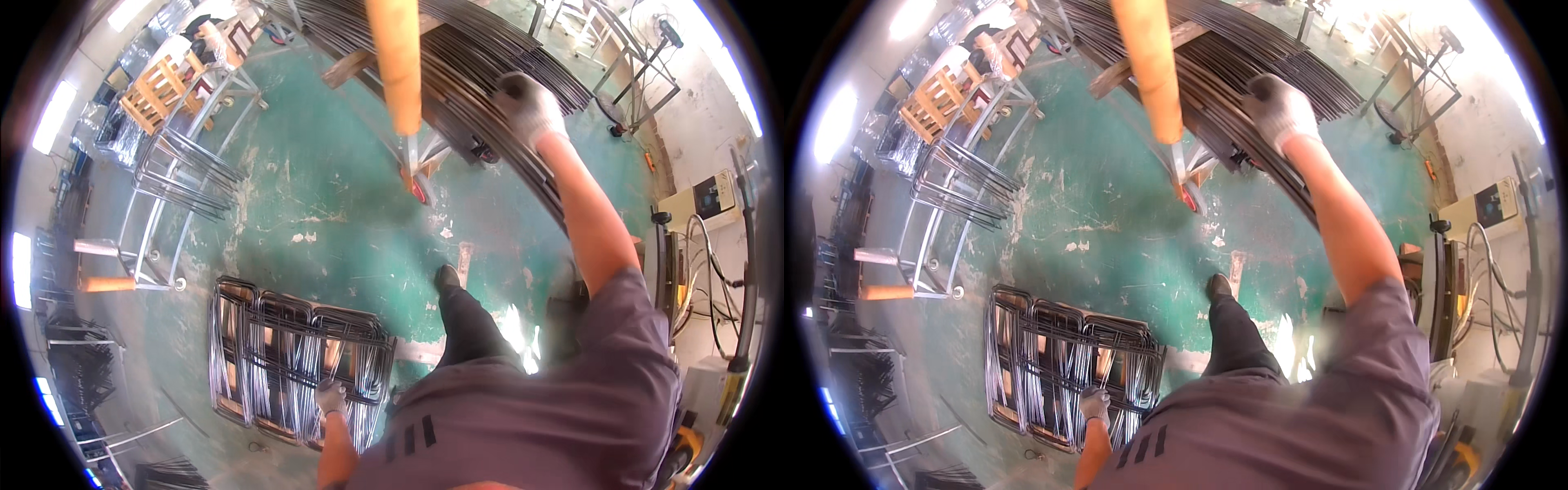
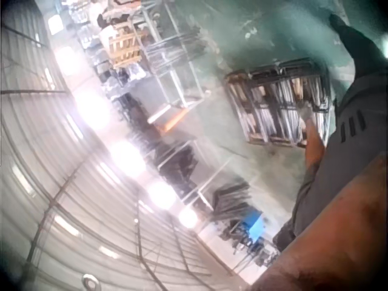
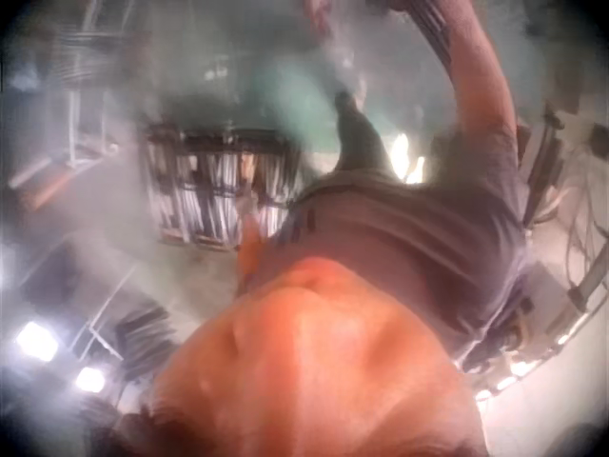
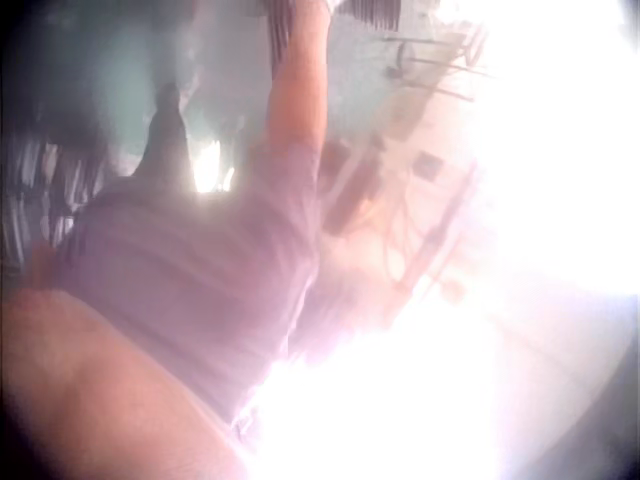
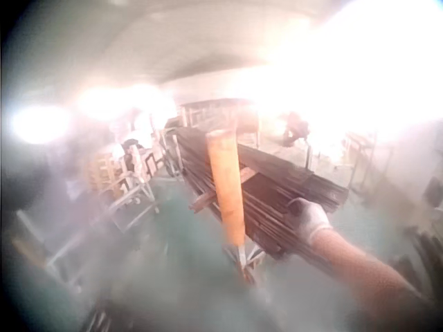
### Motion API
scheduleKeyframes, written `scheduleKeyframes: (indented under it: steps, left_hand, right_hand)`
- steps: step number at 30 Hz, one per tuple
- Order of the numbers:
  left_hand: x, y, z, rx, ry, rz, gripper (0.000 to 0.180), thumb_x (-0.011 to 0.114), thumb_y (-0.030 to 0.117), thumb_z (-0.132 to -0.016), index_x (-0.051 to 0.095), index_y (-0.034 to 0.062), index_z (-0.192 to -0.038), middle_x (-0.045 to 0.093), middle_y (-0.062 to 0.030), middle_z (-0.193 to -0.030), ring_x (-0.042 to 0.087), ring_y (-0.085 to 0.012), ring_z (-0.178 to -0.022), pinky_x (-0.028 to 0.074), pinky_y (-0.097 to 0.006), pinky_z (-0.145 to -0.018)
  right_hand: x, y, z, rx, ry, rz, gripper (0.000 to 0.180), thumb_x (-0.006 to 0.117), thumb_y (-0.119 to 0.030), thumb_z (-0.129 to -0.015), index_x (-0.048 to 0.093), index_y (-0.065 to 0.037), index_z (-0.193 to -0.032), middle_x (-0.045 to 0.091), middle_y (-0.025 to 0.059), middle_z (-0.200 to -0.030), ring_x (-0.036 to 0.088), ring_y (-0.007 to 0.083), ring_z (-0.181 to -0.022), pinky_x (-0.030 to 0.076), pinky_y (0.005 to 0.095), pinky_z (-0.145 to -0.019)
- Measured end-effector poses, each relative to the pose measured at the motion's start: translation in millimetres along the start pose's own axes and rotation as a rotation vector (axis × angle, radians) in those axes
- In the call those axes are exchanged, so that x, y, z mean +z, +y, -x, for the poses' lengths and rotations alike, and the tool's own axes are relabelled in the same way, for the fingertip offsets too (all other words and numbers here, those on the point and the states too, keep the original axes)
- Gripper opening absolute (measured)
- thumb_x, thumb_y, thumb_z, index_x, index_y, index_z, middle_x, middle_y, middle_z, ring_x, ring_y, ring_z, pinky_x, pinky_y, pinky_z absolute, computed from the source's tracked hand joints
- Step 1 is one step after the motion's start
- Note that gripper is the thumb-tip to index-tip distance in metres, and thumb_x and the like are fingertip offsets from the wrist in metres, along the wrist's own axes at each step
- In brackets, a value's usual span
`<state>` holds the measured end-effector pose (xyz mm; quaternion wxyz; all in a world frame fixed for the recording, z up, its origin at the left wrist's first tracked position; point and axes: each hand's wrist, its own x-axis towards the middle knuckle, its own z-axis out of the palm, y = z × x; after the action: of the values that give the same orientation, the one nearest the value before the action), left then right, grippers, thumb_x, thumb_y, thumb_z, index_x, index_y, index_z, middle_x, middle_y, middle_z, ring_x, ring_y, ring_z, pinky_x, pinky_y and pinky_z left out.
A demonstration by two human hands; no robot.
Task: The person repeatedly picks up straight metal rods from a rack, feeds them into a bending machine, and removes the bent rods. The person then stacks the finished bent rods onto a wooden pallet. This cycle is repeated continuously throughout the clip.
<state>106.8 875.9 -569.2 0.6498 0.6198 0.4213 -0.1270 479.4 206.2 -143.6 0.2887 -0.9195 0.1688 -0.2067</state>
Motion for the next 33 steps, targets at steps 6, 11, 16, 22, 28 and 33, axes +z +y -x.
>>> scheduleKeyframes:
  steps: [6, 11, 16, 22, 28, 33]
  left_hand:
    - [188, 70, 65, -0.036, -0.121, 0.204, 0.019, 0.066, 0.004, -0.085, 0.070, 0.0018, -0.103, 0.065, -0.0068, -0.080, 0.064, -0.0195, -0.068, 0.054, -0.033, -0.062]
    - [351, 165, 133, 0.355, -0.500, -0.504, 0.036, 0.070, 0.012, -0.093, 0.067, -0.0026, -0.126, 0.078, -0.0120, -0.110, 0.074, -0.0204, -0.100, 0.057, -0.034, -0.090]
    - [369, 195, 112, 0.368, -0.353, -0.672, 0.032, 0.072, 0.015, -0.092, 0.071, -0.0005, -0.119, 0.079, -0.0129, -0.108, 0.076, -0.0232, -0.102, 0.058, -0.036, -0.089]
    - [345, 218, 78, 0.146, -0.098, -0.349, 0.030, 0.067, 0.008, -0.088, 0.070, -0.0031, -0.116, 0.077, -0.0119, -0.110, 0.073, -0.0199, -0.102, 0.057, -0.033, -0.091]
    - [406, 261, 62, 0.382, -0.255, -0.669, 0.039, 0.069, 0.014, -0.088, 0.070, -0.0059, -0.121, 0.077, -0.0161, -0.112, 0.074, -0.0263, -0.106, 0.056, -0.036, -0.093]
    - [463, 303, 39, 0.492, -0.410, -0.868, 0.034, 0.070, 0.017, -0.090, 0.072, -0.0001, -0.119, 0.077, -0.0202, -0.111, 0.075, -0.0299, -0.105, 0.057, -0.038, -0.093]
  right_hand:
    - [116, 50, -186, 0.207, -0.557, 0.159, 0.064, 0.079, -0.054, -0.086, 0.077, 0.000, -0.119, 0.077, 0.0199, -0.112, 0.073, 0.0318, -0.104, 0.055, 0.0409, -0.094]
    - [144, 84, -225, 0.326, -0.815, -0.243, 0.043, 0.084, -0.036, -0.084, 0.081, 0.001, -0.107, 0.079, 0.0133, -0.098, 0.072, 0.0216, -0.085, 0.055, 0.0368, -0.084]
    - [131, 127, -251, 0.158, -0.945, -0.450, 0.015, 0.077, -0.012, -0.086, 0.079, 0.003, -0.090, 0.077, 0.0103, -0.083, 0.070, 0.0193, -0.073, 0.056, 0.0332, -0.068]
    - [120, 148, -259, 0.324, -0.980, -0.634, 0.027, 0.082, -0.021, -0.091, 0.078, 0.002, -0.104, 0.078, 0.0127, -0.094, 0.075, 0.0231, -0.081, 0.061, 0.0350, -0.077]
    - [115, 127, -239, 0.433, -1.031, -0.526, 0.048, 0.088, -0.022, -0.086, 0.073, 0.002, -0.125, 0.074, 0.0171, -0.126, 0.070, 0.0277, -0.117, 0.058, 0.0458, -0.099]
    - [118, 120, -234, 0.390, -1.015, -0.410, 0.040, 0.087, -0.027, -0.086, 0.076, 0.003, -0.111, 0.076, 0.0135, -0.105, 0.073, 0.0261, -0.092, 0.063, 0.0426, -0.084]
